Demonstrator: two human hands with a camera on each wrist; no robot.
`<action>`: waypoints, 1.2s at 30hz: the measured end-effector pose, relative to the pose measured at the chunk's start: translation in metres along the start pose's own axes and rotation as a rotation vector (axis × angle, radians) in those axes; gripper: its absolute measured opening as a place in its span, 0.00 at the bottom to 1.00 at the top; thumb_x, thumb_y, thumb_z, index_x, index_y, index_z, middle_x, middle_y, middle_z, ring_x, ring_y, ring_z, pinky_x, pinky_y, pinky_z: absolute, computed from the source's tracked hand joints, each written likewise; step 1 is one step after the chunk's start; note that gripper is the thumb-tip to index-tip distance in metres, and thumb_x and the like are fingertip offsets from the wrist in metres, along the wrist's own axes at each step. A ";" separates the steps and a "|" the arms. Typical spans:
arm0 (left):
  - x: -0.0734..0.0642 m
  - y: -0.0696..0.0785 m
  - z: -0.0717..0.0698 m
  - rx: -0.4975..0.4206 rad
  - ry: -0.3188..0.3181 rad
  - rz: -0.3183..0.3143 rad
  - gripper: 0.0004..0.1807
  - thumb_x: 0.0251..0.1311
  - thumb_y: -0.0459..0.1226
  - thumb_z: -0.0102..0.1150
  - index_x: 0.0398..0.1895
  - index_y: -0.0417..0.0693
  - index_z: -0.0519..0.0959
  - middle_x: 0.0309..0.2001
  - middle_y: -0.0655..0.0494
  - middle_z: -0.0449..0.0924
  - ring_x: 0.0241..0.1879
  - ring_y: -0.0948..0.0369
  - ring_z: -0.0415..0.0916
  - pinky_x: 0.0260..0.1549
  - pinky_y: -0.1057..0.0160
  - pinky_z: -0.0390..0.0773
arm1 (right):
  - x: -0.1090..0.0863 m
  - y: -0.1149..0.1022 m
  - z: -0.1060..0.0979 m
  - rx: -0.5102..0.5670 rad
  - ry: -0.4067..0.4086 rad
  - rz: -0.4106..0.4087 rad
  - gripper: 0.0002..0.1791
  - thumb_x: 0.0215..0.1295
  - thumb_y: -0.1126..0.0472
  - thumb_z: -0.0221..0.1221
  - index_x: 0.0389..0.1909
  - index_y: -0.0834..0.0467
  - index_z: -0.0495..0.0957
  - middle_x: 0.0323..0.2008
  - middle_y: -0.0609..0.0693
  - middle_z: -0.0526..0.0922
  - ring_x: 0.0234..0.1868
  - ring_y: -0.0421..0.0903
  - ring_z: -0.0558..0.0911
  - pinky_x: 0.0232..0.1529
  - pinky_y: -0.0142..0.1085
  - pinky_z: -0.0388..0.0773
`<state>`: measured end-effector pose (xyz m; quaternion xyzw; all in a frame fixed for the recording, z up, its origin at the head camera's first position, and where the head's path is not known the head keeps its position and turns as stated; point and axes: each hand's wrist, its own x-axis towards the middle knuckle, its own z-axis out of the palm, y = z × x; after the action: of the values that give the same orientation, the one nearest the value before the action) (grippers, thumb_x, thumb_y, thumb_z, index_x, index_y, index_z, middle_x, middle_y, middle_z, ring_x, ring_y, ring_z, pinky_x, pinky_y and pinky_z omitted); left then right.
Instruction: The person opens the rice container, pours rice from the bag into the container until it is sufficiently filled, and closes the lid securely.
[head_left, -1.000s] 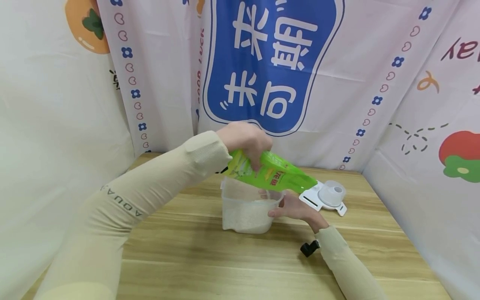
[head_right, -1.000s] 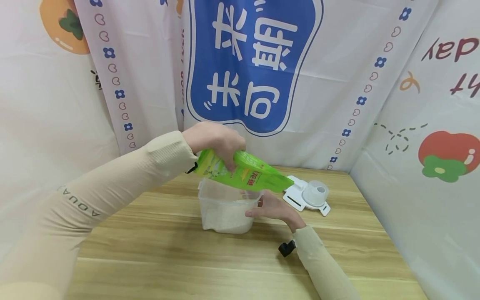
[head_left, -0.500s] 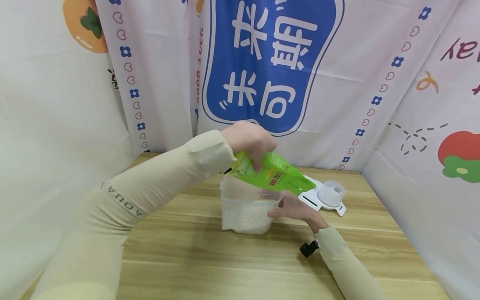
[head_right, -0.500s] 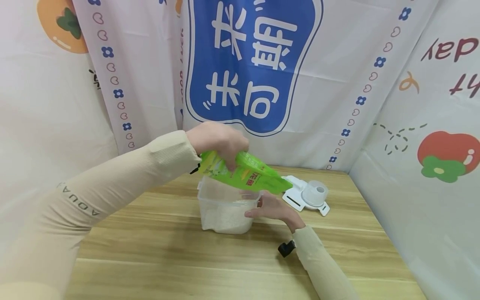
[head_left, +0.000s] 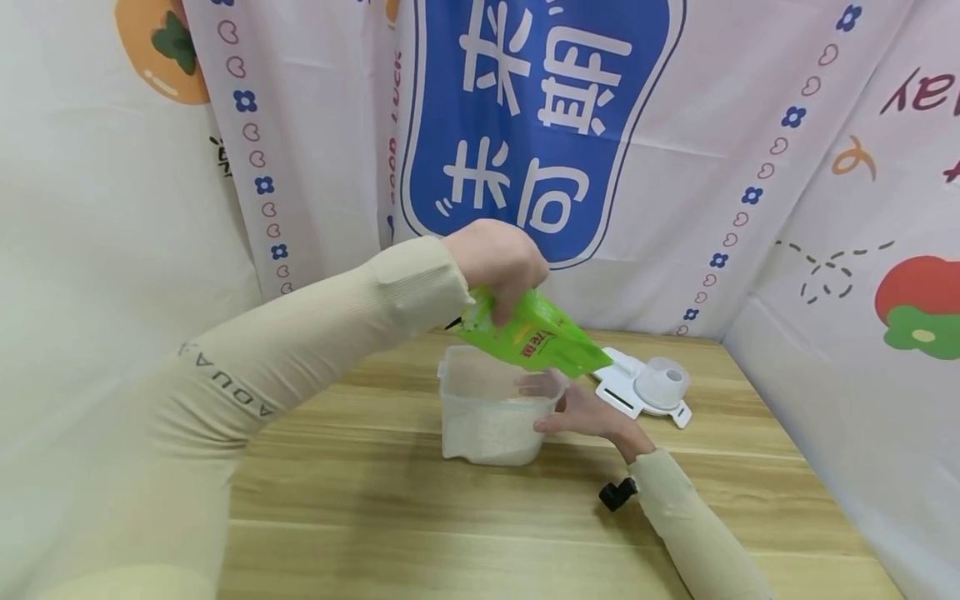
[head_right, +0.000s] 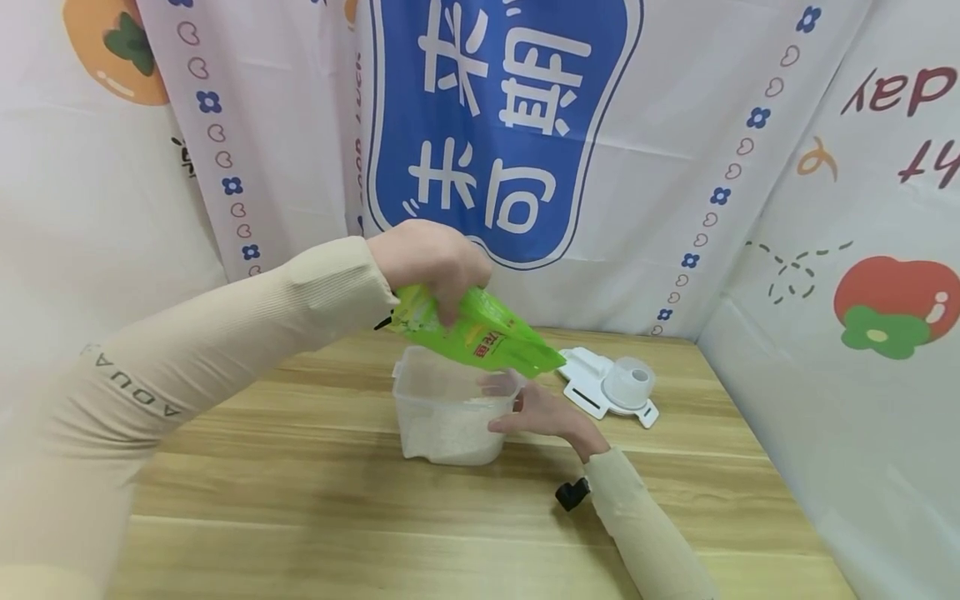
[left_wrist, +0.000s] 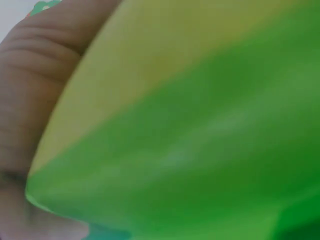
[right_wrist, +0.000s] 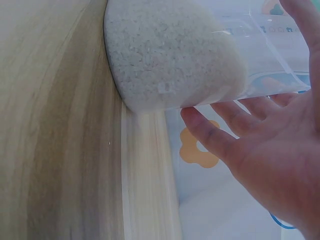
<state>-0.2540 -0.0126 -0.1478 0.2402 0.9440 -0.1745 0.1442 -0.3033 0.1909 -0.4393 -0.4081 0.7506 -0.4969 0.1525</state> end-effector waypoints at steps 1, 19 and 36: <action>-0.001 0.001 -0.001 0.015 0.001 0.008 0.22 0.47 0.41 0.77 0.47 0.57 0.79 0.45 0.61 0.80 0.44 0.58 0.79 0.40 0.65 0.84 | 0.000 0.000 0.000 -0.005 0.001 0.000 0.50 0.60 0.61 0.67 0.76 0.51 0.46 0.70 0.62 0.67 0.70 0.61 0.67 0.63 0.42 0.73; -0.012 0.002 -0.010 0.238 0.025 0.002 0.20 0.45 0.34 0.77 0.45 0.52 0.84 0.43 0.56 0.78 0.45 0.57 0.73 0.48 0.64 0.83 | 0.002 -0.002 -0.002 -0.036 -0.022 0.089 0.48 0.61 0.57 0.67 0.77 0.49 0.49 0.71 0.54 0.67 0.71 0.55 0.67 0.68 0.54 0.66; -0.013 0.001 0.002 0.215 0.026 -0.015 0.18 0.44 0.31 0.75 0.41 0.52 0.83 0.41 0.56 0.80 0.43 0.56 0.74 0.44 0.63 0.83 | 0.001 -0.002 -0.002 -0.068 -0.008 0.122 0.44 0.61 0.55 0.67 0.75 0.50 0.55 0.71 0.52 0.68 0.72 0.53 0.66 0.69 0.54 0.65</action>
<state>-0.2425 -0.0179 -0.1453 0.2495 0.9234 -0.2724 0.1039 -0.3047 0.1913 -0.4366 -0.3685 0.7900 -0.4591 0.1716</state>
